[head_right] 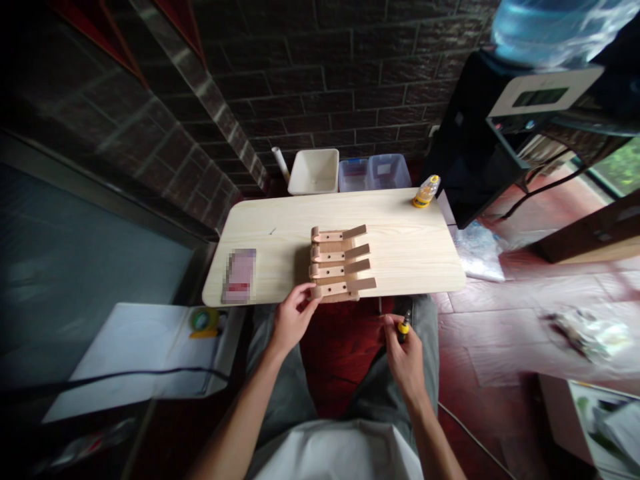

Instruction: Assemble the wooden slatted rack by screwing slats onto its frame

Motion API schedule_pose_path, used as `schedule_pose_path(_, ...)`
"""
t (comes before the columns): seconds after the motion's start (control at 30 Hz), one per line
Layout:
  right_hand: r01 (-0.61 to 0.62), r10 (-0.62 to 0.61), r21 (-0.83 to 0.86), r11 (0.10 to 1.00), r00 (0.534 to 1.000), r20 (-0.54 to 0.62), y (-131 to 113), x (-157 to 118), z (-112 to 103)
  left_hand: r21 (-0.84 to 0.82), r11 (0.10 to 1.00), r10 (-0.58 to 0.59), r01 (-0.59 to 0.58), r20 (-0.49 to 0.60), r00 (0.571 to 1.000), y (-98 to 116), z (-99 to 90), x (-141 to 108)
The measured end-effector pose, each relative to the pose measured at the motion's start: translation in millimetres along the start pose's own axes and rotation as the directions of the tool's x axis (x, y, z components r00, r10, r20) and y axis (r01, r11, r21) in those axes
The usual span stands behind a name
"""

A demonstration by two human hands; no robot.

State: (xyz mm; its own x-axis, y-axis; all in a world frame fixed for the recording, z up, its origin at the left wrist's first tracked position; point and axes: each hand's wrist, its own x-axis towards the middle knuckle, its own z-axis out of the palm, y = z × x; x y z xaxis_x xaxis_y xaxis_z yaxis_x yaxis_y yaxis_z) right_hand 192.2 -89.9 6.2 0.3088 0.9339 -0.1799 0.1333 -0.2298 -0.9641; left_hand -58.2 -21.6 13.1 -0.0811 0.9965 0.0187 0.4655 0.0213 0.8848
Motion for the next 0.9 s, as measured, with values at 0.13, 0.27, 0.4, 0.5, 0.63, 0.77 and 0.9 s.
schedule_pose_path(0.13, -0.011, 0.011, 0.003, 1.0, 1.0, 0.008, 3, 1, 1, 0.031, 0.999, 0.023, -0.023, 0.012, 1.0, -2, 2.1, 1)
schedule_pose_path(0.27, -0.021, 0.021, 0.009, 1.0, 1.0, 0.008, 4, 2, 3, 0.096, 0.995, 0.039, -0.039, 0.001, 0.999, -4, -0.2, 3)
schedule_pose_path(0.4, -0.035, 0.035, 0.02, 0.999, 0.999, 0.002, 3, 1, 5, 0.134, 0.99, 0.044, -0.044, 0.006, 0.999, -7, -4.3, 1)
schedule_pose_path(0.5, -0.022, 0.021, -0.01, 1.0, 1.0, -0.013, 1, 0, 6, 0.136, 0.99, 0.03, -0.028, -0.009, 1.0, -8, -7.1, -1)
schedule_pose_path(0.63, -0.014, 0.014, -0.04, 0.999, 1.0, -0.005, -2, 0, 6, 0.117, 0.993, 0.007, -0.005, -0.022, 1.0, -8, -11.1, -2)
schedule_pose_path(0.77, -0.02, 0.02, -0.053, 0.998, 1.0, -0.007, -2, 1, 6, 0.125, 0.991, 0.037, -0.037, 0.002, 0.999, -9, -17.1, -3)
schedule_pose_path(0.9, -0.028, 0.028, -0.05, 0.998, 1.0, 0.002, -1, 3, 8, 0.127, 0.988, 0.078, -0.088, 0.077, 0.994, -11, -23.6, -3)
